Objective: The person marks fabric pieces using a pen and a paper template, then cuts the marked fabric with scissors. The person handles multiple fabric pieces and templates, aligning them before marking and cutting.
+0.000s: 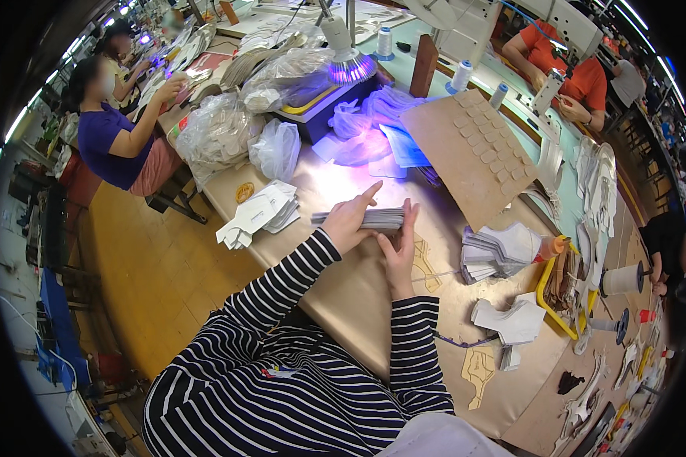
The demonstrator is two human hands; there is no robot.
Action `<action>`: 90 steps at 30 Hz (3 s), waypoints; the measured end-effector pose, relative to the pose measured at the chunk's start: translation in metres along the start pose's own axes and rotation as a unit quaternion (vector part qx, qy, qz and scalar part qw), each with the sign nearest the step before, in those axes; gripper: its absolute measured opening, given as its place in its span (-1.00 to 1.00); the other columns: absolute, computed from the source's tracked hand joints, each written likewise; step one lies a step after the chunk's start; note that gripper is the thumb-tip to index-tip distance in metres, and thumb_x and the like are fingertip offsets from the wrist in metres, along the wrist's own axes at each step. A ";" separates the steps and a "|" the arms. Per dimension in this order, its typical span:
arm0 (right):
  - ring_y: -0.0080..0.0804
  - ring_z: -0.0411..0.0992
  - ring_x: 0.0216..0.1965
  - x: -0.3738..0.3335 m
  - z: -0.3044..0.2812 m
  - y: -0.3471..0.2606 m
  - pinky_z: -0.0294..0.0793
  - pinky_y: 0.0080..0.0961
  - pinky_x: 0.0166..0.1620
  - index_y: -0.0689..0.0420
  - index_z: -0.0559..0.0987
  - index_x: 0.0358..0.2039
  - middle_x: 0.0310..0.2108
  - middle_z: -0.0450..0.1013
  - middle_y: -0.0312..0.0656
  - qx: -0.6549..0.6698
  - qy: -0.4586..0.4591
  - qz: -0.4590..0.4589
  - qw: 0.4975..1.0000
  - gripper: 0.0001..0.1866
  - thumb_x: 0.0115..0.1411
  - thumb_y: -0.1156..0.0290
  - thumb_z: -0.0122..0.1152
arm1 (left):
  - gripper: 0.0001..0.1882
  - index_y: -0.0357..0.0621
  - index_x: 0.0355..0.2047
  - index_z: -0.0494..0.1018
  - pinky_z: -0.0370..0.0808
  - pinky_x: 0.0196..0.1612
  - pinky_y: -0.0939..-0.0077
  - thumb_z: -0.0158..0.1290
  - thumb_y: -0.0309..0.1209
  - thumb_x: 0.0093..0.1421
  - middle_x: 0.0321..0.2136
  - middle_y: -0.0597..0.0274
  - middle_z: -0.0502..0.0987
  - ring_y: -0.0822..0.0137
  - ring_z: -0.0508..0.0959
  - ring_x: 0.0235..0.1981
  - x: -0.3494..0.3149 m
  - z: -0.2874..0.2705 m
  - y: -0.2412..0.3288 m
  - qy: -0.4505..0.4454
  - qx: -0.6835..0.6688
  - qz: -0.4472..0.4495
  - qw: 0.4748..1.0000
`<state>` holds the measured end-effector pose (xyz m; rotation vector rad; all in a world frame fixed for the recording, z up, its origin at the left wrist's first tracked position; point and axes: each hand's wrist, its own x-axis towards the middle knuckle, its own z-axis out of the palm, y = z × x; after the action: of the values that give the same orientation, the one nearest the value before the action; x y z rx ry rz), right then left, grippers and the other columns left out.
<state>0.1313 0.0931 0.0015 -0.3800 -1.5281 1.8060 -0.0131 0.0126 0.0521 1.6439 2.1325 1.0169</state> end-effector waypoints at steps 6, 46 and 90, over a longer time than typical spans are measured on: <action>-0.22 -0.15 0.50 0.003 0.000 0.002 -0.05 -0.26 0.46 0.15 -0.26 0.50 0.54 -0.28 -0.07 -0.006 -0.006 0.014 1.000 -0.03 0.23 0.62 0.10 | 0.10 -0.09 0.43 -0.05 0.48 0.06 0.16 0.37 -0.43 -0.04 -0.03 -0.04 0.56 -0.09 0.56 -0.03 -0.005 0.001 -0.010 -0.005 -0.005 -0.044 0.999; -0.24 0.45 0.06 -0.005 0.011 -0.002 0.50 -0.43 0.04 0.28 0.54 0.02 0.32 0.23 -0.06 -0.331 -0.084 -0.027 0.940 -0.68 0.24 0.64 0.12 | -0.51 -0.23 -0.11 0.50 0.54 -0.11 0.27 0.28 -0.12 0.10 -0.40 0.03 0.57 0.05 0.60 -0.30 -0.103 -0.177 -0.169 0.175 0.151 -0.345 0.909; -0.06 0.23 0.31 -0.010 0.012 -0.005 0.24 -0.22 0.32 0.22 0.29 0.29 0.39 0.11 -0.01 -0.287 -0.093 -0.050 0.952 -0.37 0.22 0.44 0.23 | -0.52 -0.17 -0.08 0.49 0.52 -0.09 0.18 0.33 -0.40 -0.05 -0.20 0.03 0.47 -0.03 0.54 -0.17 -0.081 -0.097 -0.073 -0.064 0.155 0.029 0.985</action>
<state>0.1320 0.0779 0.0072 -0.4011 -2.1618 1.3200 -0.0983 -0.1066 0.0571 1.8610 2.2560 0.5953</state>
